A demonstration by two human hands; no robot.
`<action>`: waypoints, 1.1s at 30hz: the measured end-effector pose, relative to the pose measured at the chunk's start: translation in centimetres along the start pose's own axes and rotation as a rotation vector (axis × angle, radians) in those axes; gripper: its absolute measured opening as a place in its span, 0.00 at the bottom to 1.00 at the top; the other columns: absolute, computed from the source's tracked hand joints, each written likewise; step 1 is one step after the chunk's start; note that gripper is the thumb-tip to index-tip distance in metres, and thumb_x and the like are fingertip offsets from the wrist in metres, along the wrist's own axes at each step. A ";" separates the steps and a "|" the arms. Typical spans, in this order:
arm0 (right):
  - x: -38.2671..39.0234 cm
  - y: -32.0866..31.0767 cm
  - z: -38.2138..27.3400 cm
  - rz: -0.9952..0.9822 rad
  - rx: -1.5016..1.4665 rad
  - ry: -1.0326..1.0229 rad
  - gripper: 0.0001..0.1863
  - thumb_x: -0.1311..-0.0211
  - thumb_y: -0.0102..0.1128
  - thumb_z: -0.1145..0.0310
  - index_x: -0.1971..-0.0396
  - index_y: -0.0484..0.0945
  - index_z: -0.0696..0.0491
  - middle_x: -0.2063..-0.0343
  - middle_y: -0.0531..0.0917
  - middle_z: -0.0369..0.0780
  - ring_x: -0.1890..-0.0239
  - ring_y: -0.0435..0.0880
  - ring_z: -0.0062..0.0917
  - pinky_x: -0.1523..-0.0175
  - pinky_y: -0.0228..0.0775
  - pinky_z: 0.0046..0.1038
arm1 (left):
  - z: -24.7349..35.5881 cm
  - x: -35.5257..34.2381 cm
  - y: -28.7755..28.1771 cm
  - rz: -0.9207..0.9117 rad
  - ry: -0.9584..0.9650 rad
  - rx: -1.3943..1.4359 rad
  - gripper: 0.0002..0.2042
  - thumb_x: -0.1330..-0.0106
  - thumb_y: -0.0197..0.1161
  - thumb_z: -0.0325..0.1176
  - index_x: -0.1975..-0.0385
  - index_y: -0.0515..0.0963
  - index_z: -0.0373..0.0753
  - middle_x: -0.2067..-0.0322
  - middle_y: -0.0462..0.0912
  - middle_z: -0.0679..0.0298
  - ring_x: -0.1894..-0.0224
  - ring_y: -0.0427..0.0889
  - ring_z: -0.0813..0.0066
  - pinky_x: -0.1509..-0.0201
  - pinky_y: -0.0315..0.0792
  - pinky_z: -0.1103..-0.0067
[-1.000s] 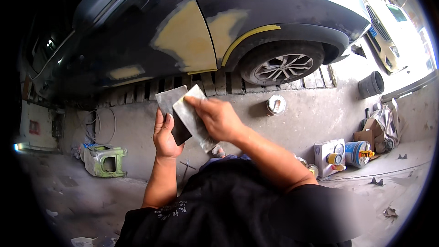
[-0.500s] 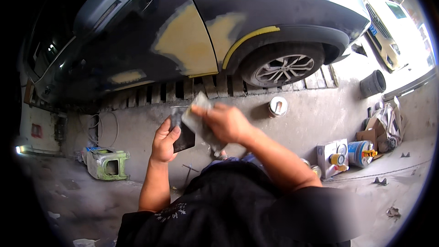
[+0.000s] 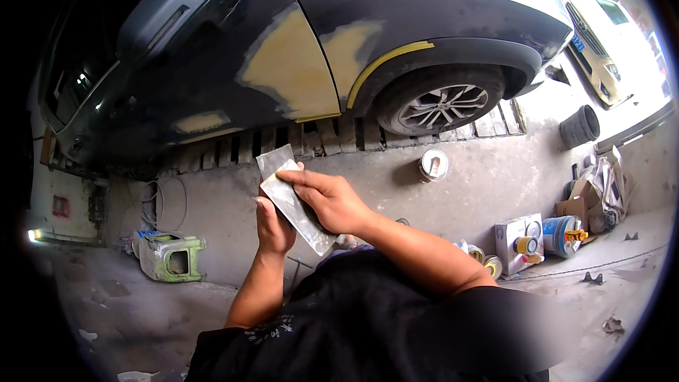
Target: The person applies a beige body filler to the side of a dark-colored car using a metal putty knife. They repeatedly spread the filler along the lower door panel and wheel arch area, smoothing the surface to fill imperfections.
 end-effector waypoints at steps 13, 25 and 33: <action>0.0 1.5 -1.3 0.183 -0.485 0.215 0.19 0.29 0.45 0.73 0.41 0.71 0.59 0.48 0.78 0.38 0.47 0.74 0.18 0.42 0.64 0.20 | 0.7 -0.7 -0.3 0.100 -0.096 -0.244 0.27 0.23 0.40 0.48 0.35 0.59 0.32 0.40 0.70 0.57 0.39 0.69 0.72 0.37 0.63 0.76; 0.3 1.1 1.7 0.279 -0.195 -0.047 0.20 0.28 0.42 0.73 0.40 0.69 0.58 0.57 0.81 0.40 0.61 0.80 0.19 0.52 0.73 0.20 | 0.5 -0.8 -1.3 -0.033 -0.157 -0.104 0.27 0.25 0.46 0.45 0.33 0.59 0.33 0.42 0.72 0.62 0.46 0.71 0.77 0.39 0.63 0.78; 1.0 0.4 1.0 0.248 0.102 -0.073 0.17 0.31 0.47 0.75 0.44 0.74 0.58 0.52 0.81 0.44 0.46 0.77 0.23 0.40 0.64 0.24 | 2.5 -1.3 -0.9 -0.056 -0.179 -0.052 0.26 0.23 0.41 0.44 0.33 0.58 0.33 0.45 0.73 0.65 0.50 0.73 0.80 0.44 0.68 0.80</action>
Point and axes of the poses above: each hand's wrist, its own x-axis away from the middle knuckle, its own y-axis out of the palm, z = x × y, the point moved 2 cm from there along -x, towards the middle knuckle
